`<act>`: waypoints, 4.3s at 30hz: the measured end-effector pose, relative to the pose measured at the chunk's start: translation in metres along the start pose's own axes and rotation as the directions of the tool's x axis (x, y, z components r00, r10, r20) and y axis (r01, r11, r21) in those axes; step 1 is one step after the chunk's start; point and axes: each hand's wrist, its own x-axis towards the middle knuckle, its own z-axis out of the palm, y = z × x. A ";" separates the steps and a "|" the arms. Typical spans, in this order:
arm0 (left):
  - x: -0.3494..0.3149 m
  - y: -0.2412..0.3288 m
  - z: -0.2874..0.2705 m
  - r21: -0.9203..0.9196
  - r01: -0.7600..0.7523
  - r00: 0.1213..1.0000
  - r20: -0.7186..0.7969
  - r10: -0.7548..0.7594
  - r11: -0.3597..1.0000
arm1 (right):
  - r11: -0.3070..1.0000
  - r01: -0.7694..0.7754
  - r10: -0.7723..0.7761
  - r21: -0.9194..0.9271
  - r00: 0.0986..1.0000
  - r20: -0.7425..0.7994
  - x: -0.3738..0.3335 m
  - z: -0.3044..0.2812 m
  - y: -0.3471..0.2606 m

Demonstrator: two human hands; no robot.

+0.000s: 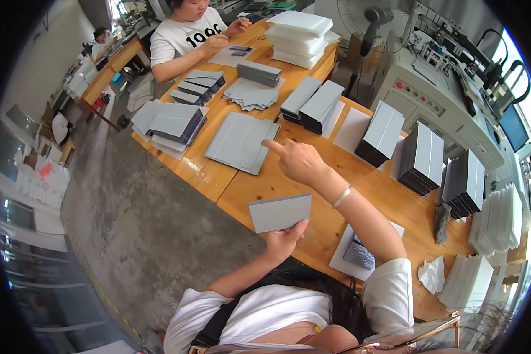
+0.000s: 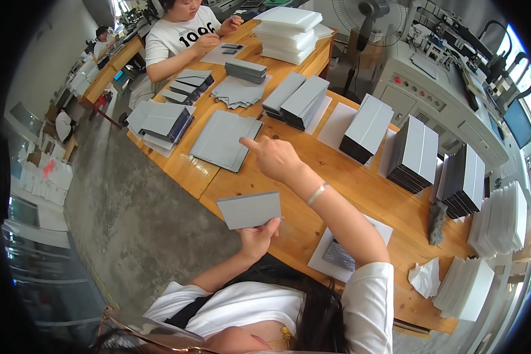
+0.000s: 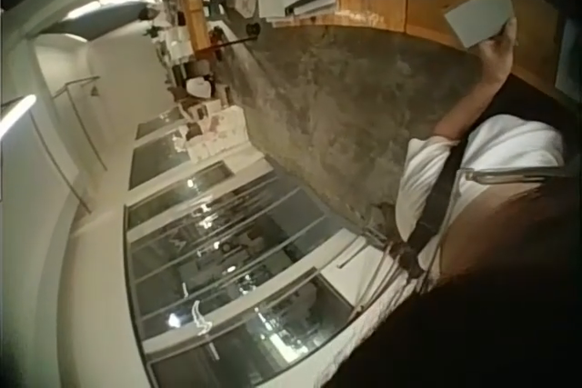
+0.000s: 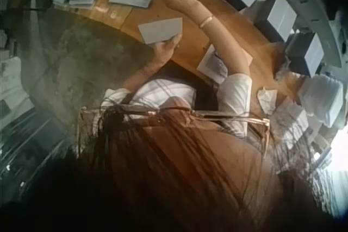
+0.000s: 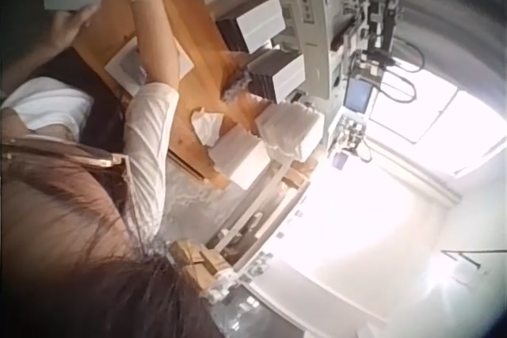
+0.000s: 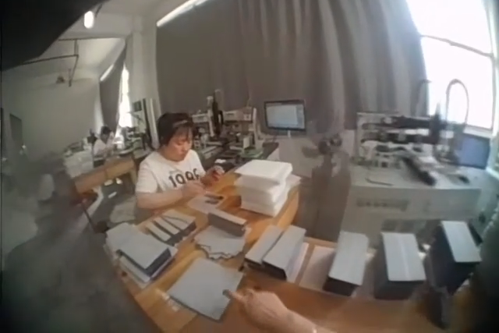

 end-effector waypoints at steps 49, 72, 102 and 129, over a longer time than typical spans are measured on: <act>0.040 0.019 -0.002 0.806 -0.343 0.932 0.355 0.068 0.482 | 0.991 -0.106 0.129 0.081 0.919 -0.371 -0.136 -0.049 -0.053; 0.038 0.009 -0.001 0.795 -0.398 0.917 0.330 0.225 0.457 | 0.617 0.689 0.291 0.380 0.249 -0.924 -0.121 -0.173 -0.051; 0.029 0.020 0.005 0.739 -0.442 0.897 0.364 0.251 0.509 | 0.804 -0.263 0.417 0.534 0.889 -0.190 -0.171 -0.059 -0.053; 0.017 0.022 0.021 0.853 -0.340 0.929 0.370 0.001 0.396 | -0.239 -0.908 0.351 -0.344 0.249 -0.903 -0.438 -0.181 0.008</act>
